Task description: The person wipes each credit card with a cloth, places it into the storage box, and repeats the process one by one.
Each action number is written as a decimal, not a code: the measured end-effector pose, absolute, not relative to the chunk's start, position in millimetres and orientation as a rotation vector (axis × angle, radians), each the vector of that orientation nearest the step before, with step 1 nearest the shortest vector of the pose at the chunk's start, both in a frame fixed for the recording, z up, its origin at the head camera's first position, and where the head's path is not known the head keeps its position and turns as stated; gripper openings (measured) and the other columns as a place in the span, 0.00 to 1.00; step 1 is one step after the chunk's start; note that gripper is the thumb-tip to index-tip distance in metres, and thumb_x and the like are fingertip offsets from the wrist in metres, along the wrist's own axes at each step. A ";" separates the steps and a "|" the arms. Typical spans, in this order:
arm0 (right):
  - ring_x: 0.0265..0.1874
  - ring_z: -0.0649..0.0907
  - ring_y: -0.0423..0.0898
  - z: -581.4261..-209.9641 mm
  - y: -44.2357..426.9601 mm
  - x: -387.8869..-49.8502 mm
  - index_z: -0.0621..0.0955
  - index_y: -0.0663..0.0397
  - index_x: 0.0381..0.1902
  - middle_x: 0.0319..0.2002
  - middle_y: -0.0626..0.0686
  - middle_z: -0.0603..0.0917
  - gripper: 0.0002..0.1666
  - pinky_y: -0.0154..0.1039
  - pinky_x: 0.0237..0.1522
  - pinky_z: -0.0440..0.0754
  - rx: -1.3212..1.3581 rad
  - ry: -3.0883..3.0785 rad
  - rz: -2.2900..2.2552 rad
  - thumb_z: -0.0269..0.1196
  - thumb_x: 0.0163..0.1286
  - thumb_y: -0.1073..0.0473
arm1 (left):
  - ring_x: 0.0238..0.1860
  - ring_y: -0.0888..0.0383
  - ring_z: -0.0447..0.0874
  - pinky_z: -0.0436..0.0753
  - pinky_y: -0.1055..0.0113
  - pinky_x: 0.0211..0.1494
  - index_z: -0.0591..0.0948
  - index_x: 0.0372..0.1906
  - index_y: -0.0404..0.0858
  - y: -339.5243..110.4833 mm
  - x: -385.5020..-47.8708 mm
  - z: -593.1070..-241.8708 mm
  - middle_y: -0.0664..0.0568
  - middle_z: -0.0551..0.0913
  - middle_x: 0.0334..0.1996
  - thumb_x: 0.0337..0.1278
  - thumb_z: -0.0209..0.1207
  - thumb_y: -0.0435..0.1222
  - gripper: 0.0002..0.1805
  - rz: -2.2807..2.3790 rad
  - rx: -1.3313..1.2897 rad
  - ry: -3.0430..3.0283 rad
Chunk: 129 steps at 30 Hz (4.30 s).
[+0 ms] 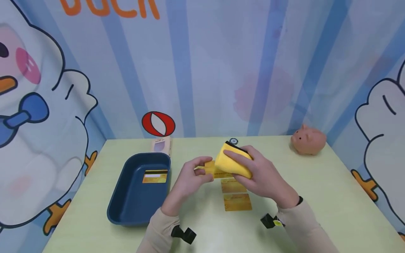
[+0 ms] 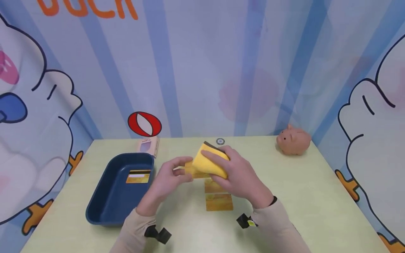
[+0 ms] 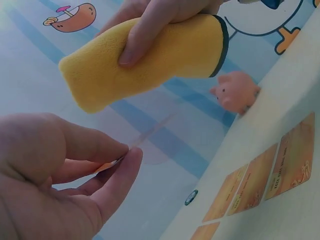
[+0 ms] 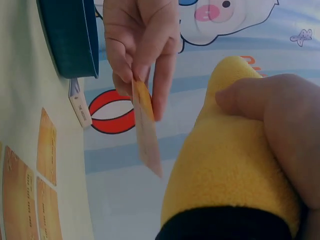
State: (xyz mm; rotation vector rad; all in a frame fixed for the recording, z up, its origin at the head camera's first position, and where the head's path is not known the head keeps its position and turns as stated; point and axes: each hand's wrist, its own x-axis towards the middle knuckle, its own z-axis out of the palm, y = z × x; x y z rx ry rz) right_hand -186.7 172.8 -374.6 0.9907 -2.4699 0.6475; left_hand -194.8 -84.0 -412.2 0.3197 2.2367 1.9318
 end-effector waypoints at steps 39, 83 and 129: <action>0.51 0.81 0.53 -393.8 146.9 -179.9 0.73 0.31 0.77 0.60 0.61 0.78 0.42 0.49 0.44 0.86 1.137 -2.390 0.566 0.74 0.67 0.42 | 0.56 0.44 0.87 0.88 0.57 0.58 0.74 0.71 0.33 -73.7 -185.3 -413.6 0.38 0.79 0.63 0.59 0.66 0.17 0.34 2.112 0.537 2.026; 0.45 0.80 0.53 -391.4 161.5 -192.3 0.78 0.36 0.73 0.58 0.63 0.78 0.37 0.49 0.38 0.86 0.992 -2.394 0.523 0.72 0.66 0.55 | 0.49 0.49 0.91 0.90 0.59 0.50 0.76 0.72 0.35 -91.0 -185.6 -394.5 0.40 0.75 0.49 0.63 0.64 0.20 0.32 2.368 0.319 1.849; 0.42 0.80 0.56 -384.0 184.4 -200.5 0.79 0.36 0.71 0.55 0.64 0.78 0.37 0.49 0.32 0.82 0.892 -2.372 0.499 0.75 0.65 0.54 | 0.49 0.46 0.91 0.91 0.57 0.47 0.83 0.63 0.33 -90.5 -193.9 -410.6 0.38 0.85 0.50 0.66 0.62 0.23 0.21 2.232 0.115 2.152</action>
